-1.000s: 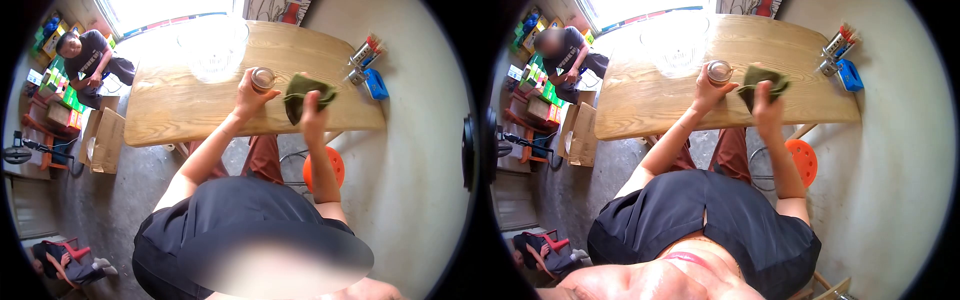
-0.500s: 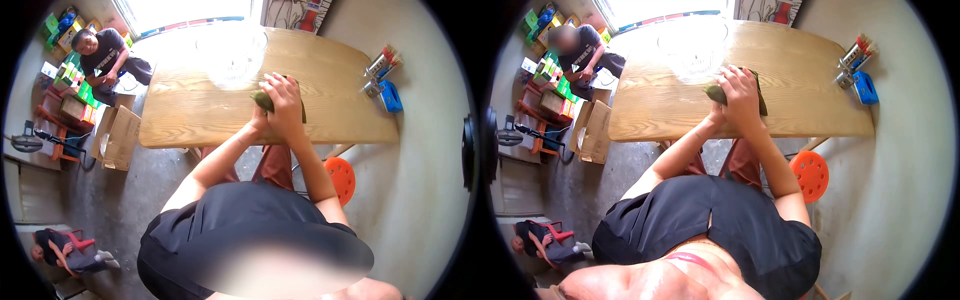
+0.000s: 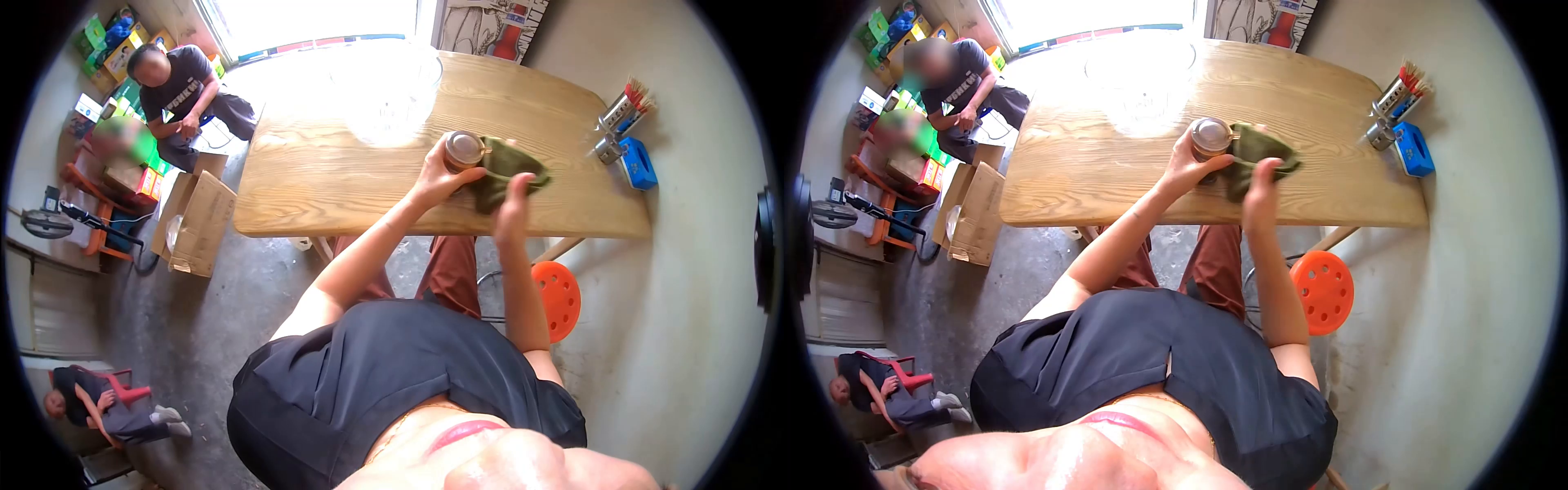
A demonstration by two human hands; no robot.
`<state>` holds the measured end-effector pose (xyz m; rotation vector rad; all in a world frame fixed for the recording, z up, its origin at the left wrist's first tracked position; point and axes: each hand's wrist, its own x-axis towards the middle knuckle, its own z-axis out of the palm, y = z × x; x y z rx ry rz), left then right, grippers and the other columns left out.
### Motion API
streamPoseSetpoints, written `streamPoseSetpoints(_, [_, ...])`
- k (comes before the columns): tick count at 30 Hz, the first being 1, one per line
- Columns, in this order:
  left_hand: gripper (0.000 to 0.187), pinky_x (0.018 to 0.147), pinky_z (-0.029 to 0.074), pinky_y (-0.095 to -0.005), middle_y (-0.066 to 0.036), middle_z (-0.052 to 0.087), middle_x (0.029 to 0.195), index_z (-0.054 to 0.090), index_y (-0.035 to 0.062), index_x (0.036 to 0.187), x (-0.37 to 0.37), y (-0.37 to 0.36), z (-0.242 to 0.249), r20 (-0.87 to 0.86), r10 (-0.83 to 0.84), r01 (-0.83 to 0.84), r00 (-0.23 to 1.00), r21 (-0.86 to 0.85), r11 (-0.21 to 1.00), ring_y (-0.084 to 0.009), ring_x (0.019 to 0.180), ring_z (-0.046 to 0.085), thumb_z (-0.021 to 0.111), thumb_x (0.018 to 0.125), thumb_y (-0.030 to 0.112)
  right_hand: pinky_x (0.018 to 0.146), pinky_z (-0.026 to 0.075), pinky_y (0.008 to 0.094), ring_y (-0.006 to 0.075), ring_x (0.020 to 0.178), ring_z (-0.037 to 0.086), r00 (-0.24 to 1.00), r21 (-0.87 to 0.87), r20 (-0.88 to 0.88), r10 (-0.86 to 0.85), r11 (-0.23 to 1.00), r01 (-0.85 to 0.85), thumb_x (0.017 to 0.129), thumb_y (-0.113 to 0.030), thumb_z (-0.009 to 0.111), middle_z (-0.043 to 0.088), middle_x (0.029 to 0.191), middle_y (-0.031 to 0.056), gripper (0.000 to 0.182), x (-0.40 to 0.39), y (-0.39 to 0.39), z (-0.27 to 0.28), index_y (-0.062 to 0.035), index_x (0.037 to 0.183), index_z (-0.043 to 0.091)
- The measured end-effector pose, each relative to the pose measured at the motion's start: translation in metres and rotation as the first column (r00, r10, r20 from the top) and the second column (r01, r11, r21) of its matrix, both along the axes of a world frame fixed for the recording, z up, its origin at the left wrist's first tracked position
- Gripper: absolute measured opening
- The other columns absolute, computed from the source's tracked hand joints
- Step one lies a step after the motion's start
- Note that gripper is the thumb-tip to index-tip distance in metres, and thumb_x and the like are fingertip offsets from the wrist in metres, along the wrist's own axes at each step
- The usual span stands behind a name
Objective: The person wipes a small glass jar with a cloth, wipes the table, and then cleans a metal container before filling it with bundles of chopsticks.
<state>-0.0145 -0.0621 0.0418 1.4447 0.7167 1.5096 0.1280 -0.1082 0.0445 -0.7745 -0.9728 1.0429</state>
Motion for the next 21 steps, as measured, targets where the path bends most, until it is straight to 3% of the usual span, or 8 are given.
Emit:
streamPoseSetpoints(2, [0.053, 0.087, 0.047, -0.0287, -0.007, 0.062, 0.104, 0.053, 0.0016, 0.112, 0.002, 0.005, -0.016, 0.075, 0.023, -0.019, 0.997, -0.062, 0.998, -0.0129, 0.099, 0.058, 0.082, 0.069, 0.013, 0.101, 0.034, 0.0377, 0.0295, 0.12, 0.047, 0.603, -0.28, 0.789, 0.12, 0.943, 0.178, 0.102, -0.036, 0.032, 0.048, 0.13, 0.0188, 0.053, -0.035, -0.021, 0.008, 0.0039, 0.136, 0.034])
streamPoseSetpoints(3, [0.053, 0.087, 0.047, -0.0287, -0.007, 0.062, 0.104, 0.053, 0.0016, 0.112, 0.001, 0.003, -0.01, 0.067, 0.018, -0.015, 0.998, -0.057, 0.998, -0.0129, 0.099, 0.058, 0.082, 0.069, 0.013, 0.101, 0.034, 0.0377, 0.0295, 0.12, 0.047, 0.61, -0.277, 0.784, 0.114, 0.944, 0.18, 0.102, -0.036, 0.032, 0.048, 0.13, 0.0188, 0.053, -0.035, -0.019, 0.005, 0.0039, 0.136, 0.034])
streamPoseSetpoints(8, [0.048, 0.08, 0.05, -0.0264, -0.007, 0.064, 0.1, 0.055, -0.0002, 0.112, -0.018, -0.009, 0.022, 0.139, 0.033, -0.033, 0.99, -0.003, 0.999, -0.011, 0.091, 0.06, 0.079, 0.071, 0.006, 0.101, 0.036, 0.0365, 0.0267, 0.121, 0.046, 0.878, 0.14, 0.478, 0.034, 0.983, -0.115, 0.102, -0.034, 0.034, 0.047, 0.132, 0.0176, 0.049, -0.057, 0.008, -0.042, 0.0028, 0.133, 0.041])
streamPoseSetpoints(12, [0.035, 0.076, 0.051, -0.0252, -0.007, 0.067, 0.094, 0.06, -0.0015, 0.106, -0.01, -0.015, 0.03, 0.234, 0.03, -0.016, 0.972, -0.062, 0.998, -0.0107, 0.085, 0.062, 0.074, 0.075, 0.004, 0.1, 0.038, 0.0352, 0.0245, 0.117, 0.05, 0.967, -0.13, 0.236, 0.099, 0.989, -0.069, 0.101, -0.046, 0.026, 0.052, 0.127, 0.0136, 0.057, -0.053, 0.011, -0.008, -0.0008, 0.131, 0.044])
streamPoseSetpoints(13, [0.028, 0.08, 0.051, -0.0259, -0.008, 0.067, 0.096, 0.061, -0.003, 0.103, -0.009, -0.018, 0.039, 0.29, 0.008, 0.012, 0.957, -0.066, 0.998, -0.0112, 0.089, 0.063, 0.071, 0.077, 0.002, 0.1, 0.038, 0.0352, 0.0245, 0.117, 0.05, 0.968, -0.125, 0.235, 0.092, 0.99, -0.064, 0.101, -0.046, 0.026, 0.052, 0.127, 0.0136, 0.057, -0.056, 0.01, 0.0, -0.0008, 0.131, 0.044])
streamPoseSetpoints(15, [0.026, 0.078, 0.051, -0.0249, -0.007, 0.067, 0.094, 0.061, -0.0031, 0.101, -0.001, -0.016, 0.043, 0.303, -0.05, 0.057, 0.952, -0.014, 0.998, -0.0103, 0.087, 0.063, 0.071, 0.077, 0.001, 0.103, 0.038, 0.0371, 0.0238, 0.12, 0.049, 0.777, -0.219, -0.594, 0.207, 0.888, -0.404, 0.1, -0.046, 0.024, 0.051, 0.13, 0.011, 0.057, -0.063, 0.007, 0.009, -0.0042, 0.134, 0.041])
streamPoseSetpoints(16, [0.027, 0.077, 0.051, -0.0255, -0.007, 0.066, 0.093, 0.061, -0.0032, 0.101, 0.002, -0.008, 0.039, 0.147, 0.018, -0.028, 0.989, 0.068, 0.997, -0.0101, 0.085, 0.063, 0.071, 0.076, 0.003, 0.106, 0.037, 0.0394, 0.0237, 0.122, 0.047, 0.633, -0.098, -0.717, 0.292, 0.857, -0.506, 0.101, -0.043, 0.022, 0.049, 0.132, 0.0093, 0.052, -0.061, 0.017, -0.005, -0.0076, 0.134, 0.04])
streamPoseSetpoints(21, [0.038, 0.076, 0.051, -0.0284, -0.005, 0.064, 0.089, 0.059, 0.0019, 0.098, 0.001, -0.01, 0.048, -0.162, 0.141, -0.095, 0.977, 0.262, 0.96, -0.0121, 0.081, 0.061, 0.079, 0.066, 0.009, 0.102, 0.041, 0.038, 0.0218, 0.116, 0.052, 0.645, -0.117, -0.717, 0.263, 0.868, -0.483, 0.102, -0.031, 0.026, 0.052, 0.127, 0.0112, 0.041, -0.041, 0.03, -0.019, -0.0039, 0.127, 0.045])
